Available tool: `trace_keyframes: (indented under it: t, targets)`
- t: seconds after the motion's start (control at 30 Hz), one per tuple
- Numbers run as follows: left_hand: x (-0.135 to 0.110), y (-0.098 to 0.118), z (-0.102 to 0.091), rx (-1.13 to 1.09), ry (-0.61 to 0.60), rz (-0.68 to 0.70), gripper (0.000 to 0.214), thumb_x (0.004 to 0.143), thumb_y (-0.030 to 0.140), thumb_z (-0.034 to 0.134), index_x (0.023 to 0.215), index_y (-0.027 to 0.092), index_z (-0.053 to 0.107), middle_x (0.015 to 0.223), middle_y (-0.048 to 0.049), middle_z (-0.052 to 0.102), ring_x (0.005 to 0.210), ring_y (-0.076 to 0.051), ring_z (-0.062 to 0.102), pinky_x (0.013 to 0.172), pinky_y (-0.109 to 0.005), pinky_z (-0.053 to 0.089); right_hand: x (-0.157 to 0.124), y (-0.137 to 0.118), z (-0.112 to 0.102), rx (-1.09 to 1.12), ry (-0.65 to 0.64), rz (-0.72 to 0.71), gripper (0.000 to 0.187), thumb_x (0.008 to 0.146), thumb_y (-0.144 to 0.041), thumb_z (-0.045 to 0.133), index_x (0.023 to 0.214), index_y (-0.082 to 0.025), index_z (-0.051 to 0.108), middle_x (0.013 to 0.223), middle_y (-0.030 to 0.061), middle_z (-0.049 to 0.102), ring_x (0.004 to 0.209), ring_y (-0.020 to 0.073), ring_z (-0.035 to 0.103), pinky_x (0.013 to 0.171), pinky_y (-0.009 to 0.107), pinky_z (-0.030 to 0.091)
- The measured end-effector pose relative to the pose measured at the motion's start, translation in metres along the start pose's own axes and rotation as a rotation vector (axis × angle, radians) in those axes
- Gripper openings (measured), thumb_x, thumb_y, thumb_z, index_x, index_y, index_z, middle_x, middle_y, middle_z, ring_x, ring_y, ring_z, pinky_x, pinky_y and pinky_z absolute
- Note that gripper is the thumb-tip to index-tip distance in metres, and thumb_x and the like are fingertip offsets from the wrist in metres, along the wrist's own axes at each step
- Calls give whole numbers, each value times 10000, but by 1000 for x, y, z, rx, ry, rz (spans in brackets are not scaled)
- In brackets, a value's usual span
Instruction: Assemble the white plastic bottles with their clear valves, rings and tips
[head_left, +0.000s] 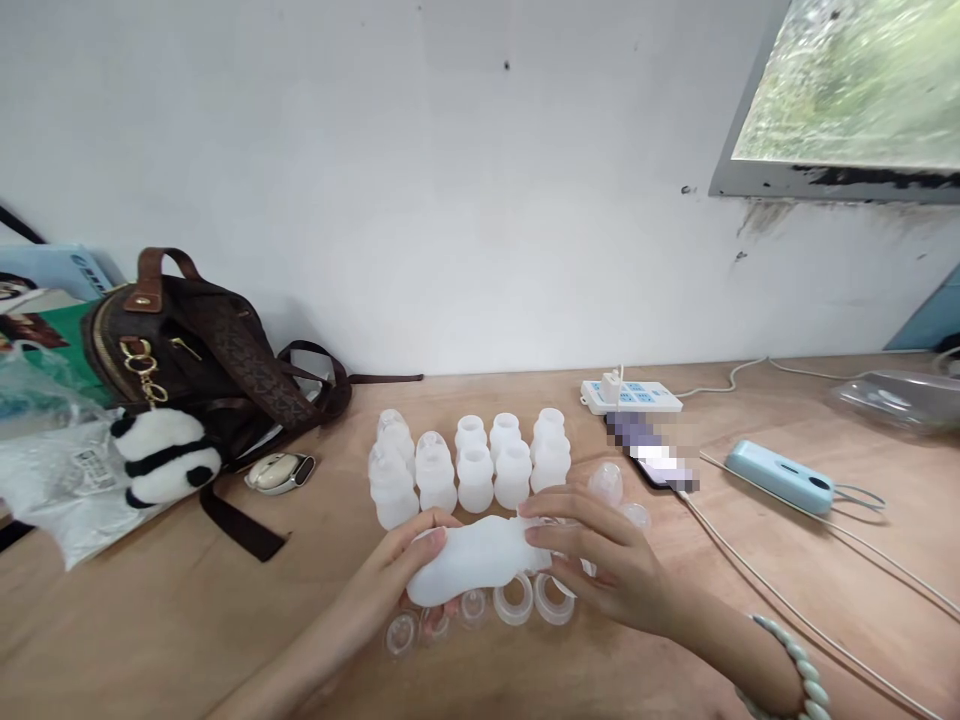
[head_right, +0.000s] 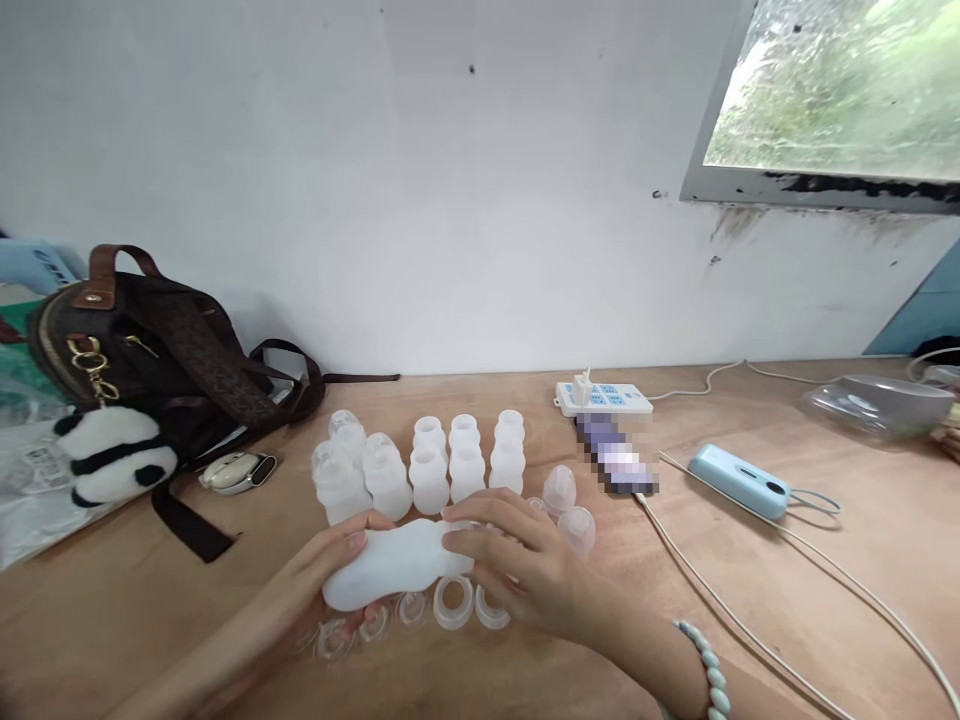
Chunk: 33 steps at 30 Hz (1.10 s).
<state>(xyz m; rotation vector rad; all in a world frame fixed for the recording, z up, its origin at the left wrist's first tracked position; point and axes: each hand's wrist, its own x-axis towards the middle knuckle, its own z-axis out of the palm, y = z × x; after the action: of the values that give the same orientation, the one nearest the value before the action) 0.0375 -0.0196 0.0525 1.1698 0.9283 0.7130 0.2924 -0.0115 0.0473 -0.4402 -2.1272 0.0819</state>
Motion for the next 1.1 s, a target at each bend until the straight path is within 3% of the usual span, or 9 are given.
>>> trace_keyframes:
  t: [0.17, 0.4, 0.5, 0.6, 0.7, 0.8, 0.87, 1.0, 1.1]
  targets:
    - [-5, -7, -5, 152, 58, 133, 497, 837, 670, 607, 1001, 201, 612, 719, -2, 652, 556, -135, 550, 492, -215, 420, -6, 0, 4, 31, -47, 75, 364, 958, -258, 627, 1313, -247, 550, 1164, 114, 681, 1017, 225, 680, 825, 361, 589]
    - [-9, -23, -5, 557, 129, 678, 319, 874, 305, 706, 1184, 307, 630, 1207, -62, 637, 1083, -248, 621, 873, -316, 498, -13, 5, 11, 351, -141, 632, 401, 1009, -567, 425, 1229, -249, 531, 684, -23, 618, 592, 160, 603, 545, 268, 491]
    - [-9, -23, -3, 553, 155, 682, 309, 880, 280, 697, 1181, 306, 637, 1174, -59, 657, 1068, -247, 632, 870, -313, 506, -10, 3, 6, 445, -184, 629, 565, 978, -677, 367, 1356, -262, 425, 979, 59, 675, 829, 203, 646, 733, 342, 532]
    - [-9, -20, 0, 463, 232, 614, 249, 873, 313, 699, 1117, 269, 669, 1098, -57, 679, 991, -234, 655, 815, -290, 527, -6, 2, 0, 401, -218, 572, 728, 867, -690, 593, 1422, -300, 329, 1299, 108, 560, 1058, 235, 591, 895, 383, 500]
    - [-9, -19, 2, 419, 256, 600, 241, 860, 310, 709, 1095, 265, 682, 1066, -43, 684, 958, -215, 661, 795, -263, 530, -6, 1, 0, 389, -209, 588, 632, 887, -569, 656, 1372, -309, 346, 1165, 66, 592, 990, 210, 581, 869, 356, 484]
    - [-9, -21, 4, 439, 229, 632, 254, 851, 281, 716, 1103, 283, 687, 1086, -35, 686, 971, -209, 659, 811, -257, 524, -8, 0, 2, 456, -215, 698, 406, 1014, -558, 417, 1314, -286, 389, 853, 0, 585, 773, 179, 556, 751, 333, 472]
    - [-9, -22, 4, 447, 221, 644, 266, 847, 273, 718, 1110, 292, 689, 1095, -34, 689, 975, -211, 660, 813, -260, 522, -7, 0, 2, 523, -240, 723, 441, 1029, -588, 322, 1343, -282, 369, 887, 13, 591, 787, 184, 563, 753, 340, 474]
    - [-9, -23, 3, 427, 252, 638, 252, 848, 285, 716, 1099, 297, 696, 1072, -30, 694, 940, -205, 666, 787, -258, 529, -3, 1, -2, 528, -249, 608, 690, 910, -627, 588, 1444, -331, 267, 1262, 77, 530, 1047, 215, 545, 902, 369, 459]
    - [-9, -22, 2, 428, 250, 647, 260, 847, 276, 717, 1104, 310, 694, 1077, -21, 694, 946, -197, 668, 785, -245, 530, -2, 1, -2, 516, -223, 678, 619, 937, -586, 572, 1423, -311, 303, 1016, 30, 594, 893, 188, 549, 832, 348, 464]
